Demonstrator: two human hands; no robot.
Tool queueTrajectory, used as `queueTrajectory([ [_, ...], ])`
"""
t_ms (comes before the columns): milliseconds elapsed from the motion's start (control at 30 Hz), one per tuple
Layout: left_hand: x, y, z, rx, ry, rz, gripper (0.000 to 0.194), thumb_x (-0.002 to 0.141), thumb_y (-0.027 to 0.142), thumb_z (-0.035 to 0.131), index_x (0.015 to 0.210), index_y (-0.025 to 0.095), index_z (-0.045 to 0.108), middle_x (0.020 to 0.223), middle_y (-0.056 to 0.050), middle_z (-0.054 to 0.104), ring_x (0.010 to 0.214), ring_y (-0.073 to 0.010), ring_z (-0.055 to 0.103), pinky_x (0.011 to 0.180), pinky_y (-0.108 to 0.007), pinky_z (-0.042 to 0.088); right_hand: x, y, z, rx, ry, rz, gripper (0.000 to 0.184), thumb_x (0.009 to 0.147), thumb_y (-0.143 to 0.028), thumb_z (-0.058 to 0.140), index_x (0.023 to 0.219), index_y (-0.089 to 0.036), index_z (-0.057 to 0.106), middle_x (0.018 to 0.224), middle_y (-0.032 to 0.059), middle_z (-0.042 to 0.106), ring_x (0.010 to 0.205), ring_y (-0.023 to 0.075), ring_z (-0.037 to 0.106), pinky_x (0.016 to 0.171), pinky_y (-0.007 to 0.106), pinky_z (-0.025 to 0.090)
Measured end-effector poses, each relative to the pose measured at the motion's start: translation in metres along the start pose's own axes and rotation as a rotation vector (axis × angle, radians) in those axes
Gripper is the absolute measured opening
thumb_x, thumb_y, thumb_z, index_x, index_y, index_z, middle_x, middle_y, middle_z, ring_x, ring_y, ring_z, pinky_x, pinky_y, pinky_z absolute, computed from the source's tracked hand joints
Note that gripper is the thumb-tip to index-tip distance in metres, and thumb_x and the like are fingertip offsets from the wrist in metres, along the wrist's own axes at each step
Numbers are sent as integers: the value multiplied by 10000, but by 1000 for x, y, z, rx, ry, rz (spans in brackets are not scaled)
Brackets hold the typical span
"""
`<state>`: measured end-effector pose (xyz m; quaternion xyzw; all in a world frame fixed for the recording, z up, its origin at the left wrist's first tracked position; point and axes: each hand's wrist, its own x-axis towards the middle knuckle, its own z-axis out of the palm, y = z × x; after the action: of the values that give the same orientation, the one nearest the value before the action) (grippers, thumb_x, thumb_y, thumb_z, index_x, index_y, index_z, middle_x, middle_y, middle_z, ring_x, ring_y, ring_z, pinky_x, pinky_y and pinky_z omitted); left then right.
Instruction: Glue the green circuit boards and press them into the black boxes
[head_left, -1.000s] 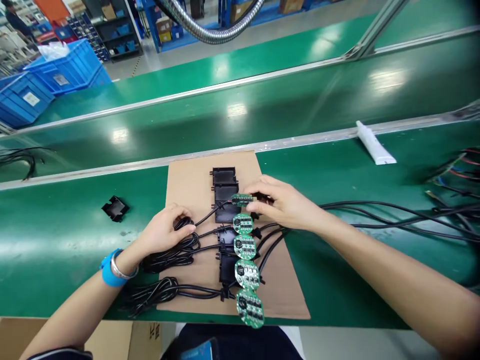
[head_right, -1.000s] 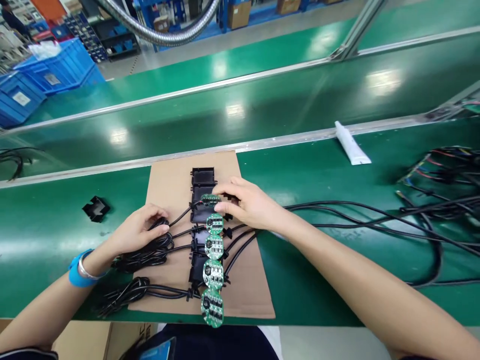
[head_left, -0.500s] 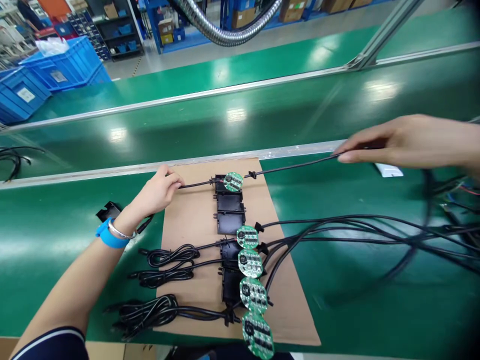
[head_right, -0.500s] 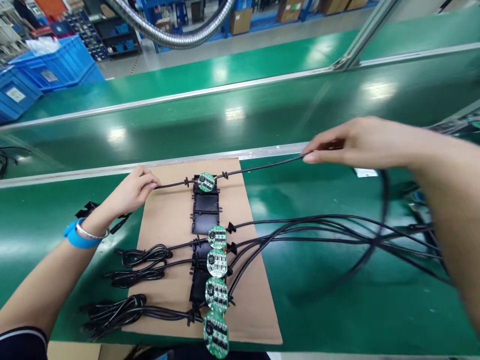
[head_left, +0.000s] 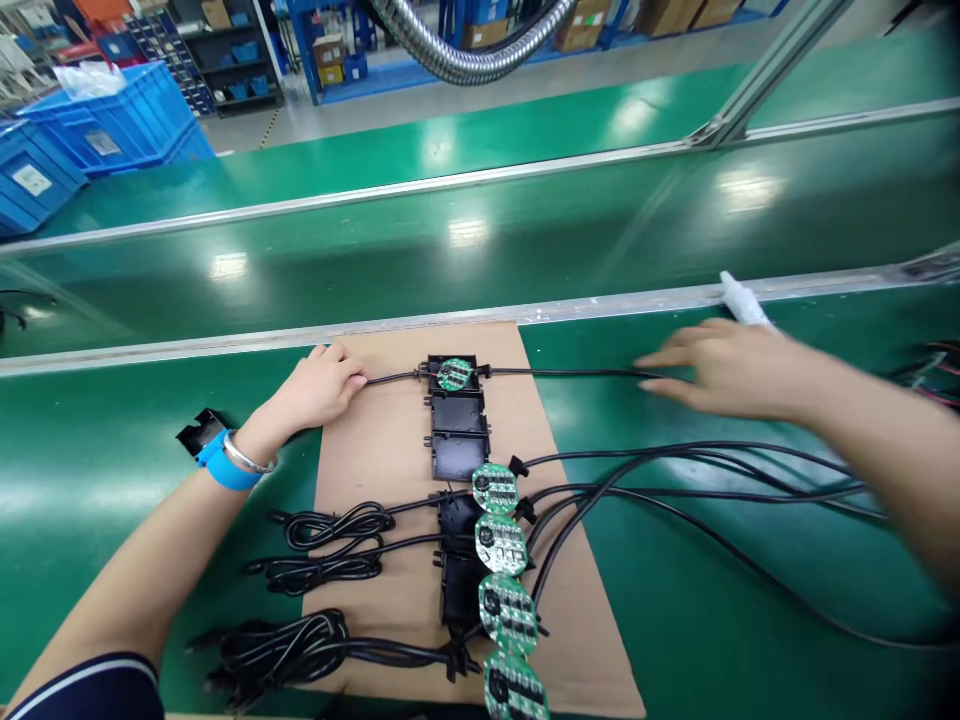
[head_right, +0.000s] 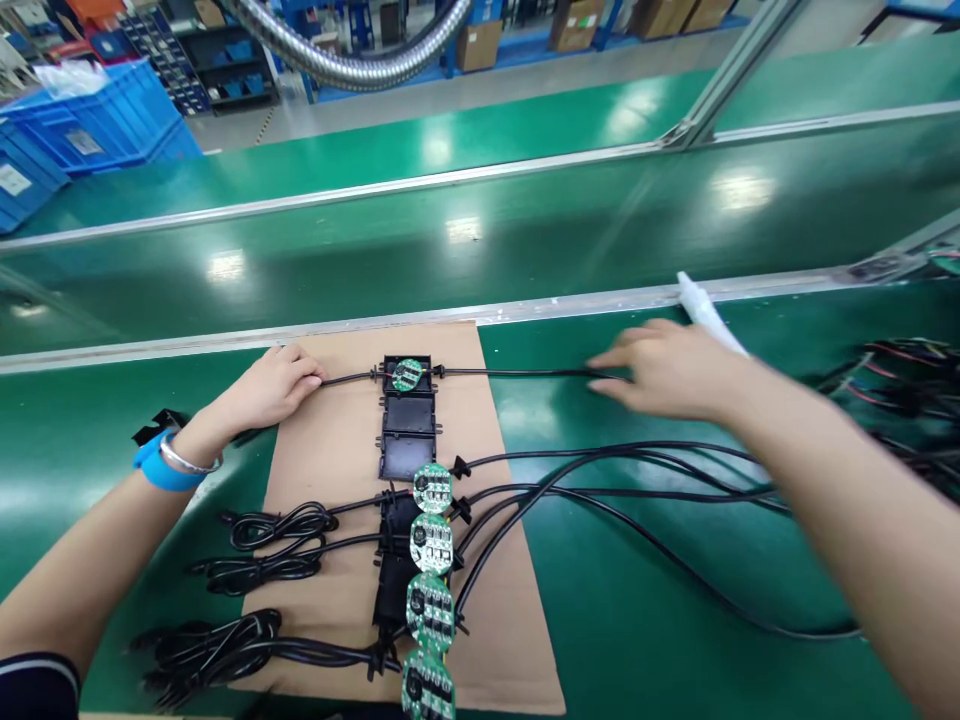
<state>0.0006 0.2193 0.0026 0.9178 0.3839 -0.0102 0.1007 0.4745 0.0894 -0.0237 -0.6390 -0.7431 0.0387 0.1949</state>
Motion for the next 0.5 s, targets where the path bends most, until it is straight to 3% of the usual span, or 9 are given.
queueTrajectory([
  [100, 1, 15, 0, 115, 108, 10, 258, 935, 370, 531, 1043, 192, 684, 1156, -130, 619, 1144, -353, 503, 944, -543, 409, 24, -70, 43, 4, -59, -252, 369, 914, -399, 572, 1110, -143, 751, 1004, 165, 711, 950, 302, 612, 856, 460, 495],
  [167, -1, 28, 1, 108, 166, 24, 263, 929, 354, 554, 1107, 193, 663, 1186, -130, 623, 1144, -339, 518, 937, -514, 408, 37, -106, 60, 45, -42, -289, 351, 938, -357, 520, 1147, -153, 714, 1057, 144, 693, 990, 284, 599, 906, 449, 493],
  [267, -15, 50, 3, 0, 213, 70, 235, 941, 310, 527, 1089, 179, 655, 1108, -122, 646, 1066, -295, 565, 914, -466, 424, 37, -137, 62, 139, 15, -269, 243, 924, -291, 504, 1012, -181, 702, 977, 118, 682, 920, 260, 589, 869, 435, 486],
  [333, -32, 66, 5, -186, 118, 145, 203, 943, 325, 535, 1020, 178, 650, 1017, -91, 661, 973, -241, 595, 874, -402, 456, 24, -151, 53, 242, -39, -250, 198, 927, -317, 518, 909, -194, 672, 892, 95, 669, 872, 239, 576, 819, 403, 476],
  [400, -48, 79, 8, -376, -92, 198, 178, 912, 359, 600, 961, 191, 634, 921, -44, 668, 844, -189, 610, 766, -326, 477, 5, -164, 44, 346, -211, -258, 222, 916, -394, 569, 858, -195, 646, 826, 74, 645, 838, 224, 562, 761, 369, 463],
  [500, -65, 91, 14, -431, -298, 188, 139, 886, 337, 651, 870, 206, 607, 823, 2, 660, 733, -163, 600, 666, -299, 444, -17, -180, 41, 458, -378, -273, 197, 875, -379, 630, 831, -187, 623, 798, 60, 606, 834, 214, 538, 725, 340, 447],
])
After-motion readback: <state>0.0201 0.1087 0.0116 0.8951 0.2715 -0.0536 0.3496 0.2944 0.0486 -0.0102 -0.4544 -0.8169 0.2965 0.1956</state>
